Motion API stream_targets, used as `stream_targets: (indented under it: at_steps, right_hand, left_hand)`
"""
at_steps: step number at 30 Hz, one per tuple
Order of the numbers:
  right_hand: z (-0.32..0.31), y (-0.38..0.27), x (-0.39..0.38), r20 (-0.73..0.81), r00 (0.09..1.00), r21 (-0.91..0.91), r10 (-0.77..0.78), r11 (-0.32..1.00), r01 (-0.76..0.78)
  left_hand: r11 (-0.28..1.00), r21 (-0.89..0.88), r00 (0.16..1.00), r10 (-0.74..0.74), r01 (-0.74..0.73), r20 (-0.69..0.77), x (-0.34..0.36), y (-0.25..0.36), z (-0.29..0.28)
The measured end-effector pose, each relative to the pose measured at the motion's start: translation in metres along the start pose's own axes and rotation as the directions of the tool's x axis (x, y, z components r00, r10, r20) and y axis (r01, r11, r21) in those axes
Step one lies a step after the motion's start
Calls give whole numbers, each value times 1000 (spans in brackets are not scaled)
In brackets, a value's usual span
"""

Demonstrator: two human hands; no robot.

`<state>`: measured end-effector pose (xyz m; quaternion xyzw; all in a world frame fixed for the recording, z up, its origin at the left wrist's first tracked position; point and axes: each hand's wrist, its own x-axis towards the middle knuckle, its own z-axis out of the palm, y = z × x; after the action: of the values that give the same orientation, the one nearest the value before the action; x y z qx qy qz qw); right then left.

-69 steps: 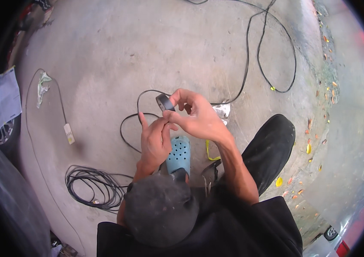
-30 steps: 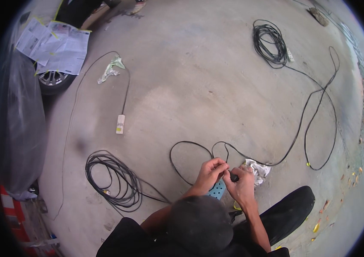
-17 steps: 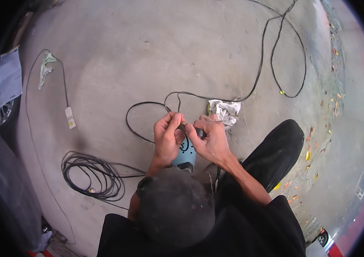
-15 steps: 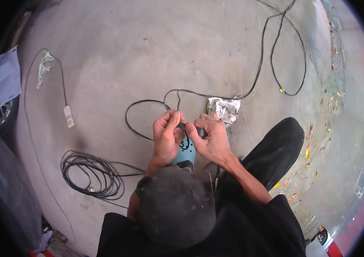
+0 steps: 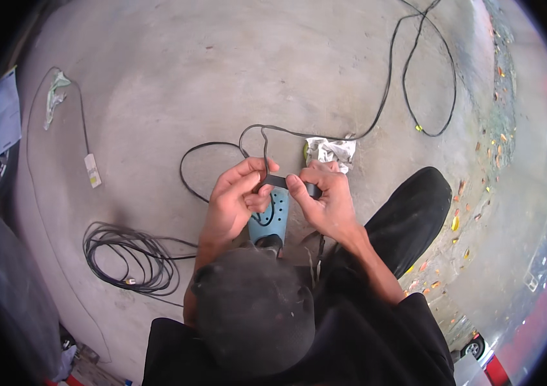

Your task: The person uses electrical tape to wrap a thin black wire held in their hands while crouching on a concrete floor.

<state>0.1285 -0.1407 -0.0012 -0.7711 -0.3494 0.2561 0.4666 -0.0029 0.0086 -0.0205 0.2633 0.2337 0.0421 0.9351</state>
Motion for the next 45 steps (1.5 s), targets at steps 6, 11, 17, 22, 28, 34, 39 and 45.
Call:
stream_targets:
  at_steps: [6, 11, 17, 22, 28, 34, 39, 45]
  right_hand:
    - [-12, -10, -2, 31, 999, 47, 34, 998, -35]
    - [-15, -13, -6, 20, 1000, 79, 18, 997, -19]
    - [-12, -17, -5, 30, 999, 97, -43, 994, 40]
    - [-8, -13, -3, 45, 998, 74, -46, 996, 42]
    - [-3, -12, -1, 43, 999, -3, -32, 999, 32]
    - [2, -10, 4, -17, 998, -80, -67, 995, 66]
    - [-1, -12, 3, -54, 996, -129, -77, 989, 70]
    - [-7, -21, -2, -68, 998, -127, 13, 992, -22]
  left_hand:
    - [928, 368, 998, 66, -53, -22, -10, 14, 29]
    - [790, 603, 983, 175, -106, -57, -15, 8, 40]
    - [727, 674, 959, 265, -133, -97, -18, 7, 40]
    - [763, 623, 955, 283, -172, -84, -21, 5, 37]
    - [888, 450, 977, 166, -89, -136, -23, 9, 41]
    - [972, 234, 991, 24, 8, -133, -25, 13, 41]
    - [996, 87, 996, -19, 26, -81, -17, 13, 37]
    - [964, 253, 995, 94, -83, -33, -10, 6, 30]
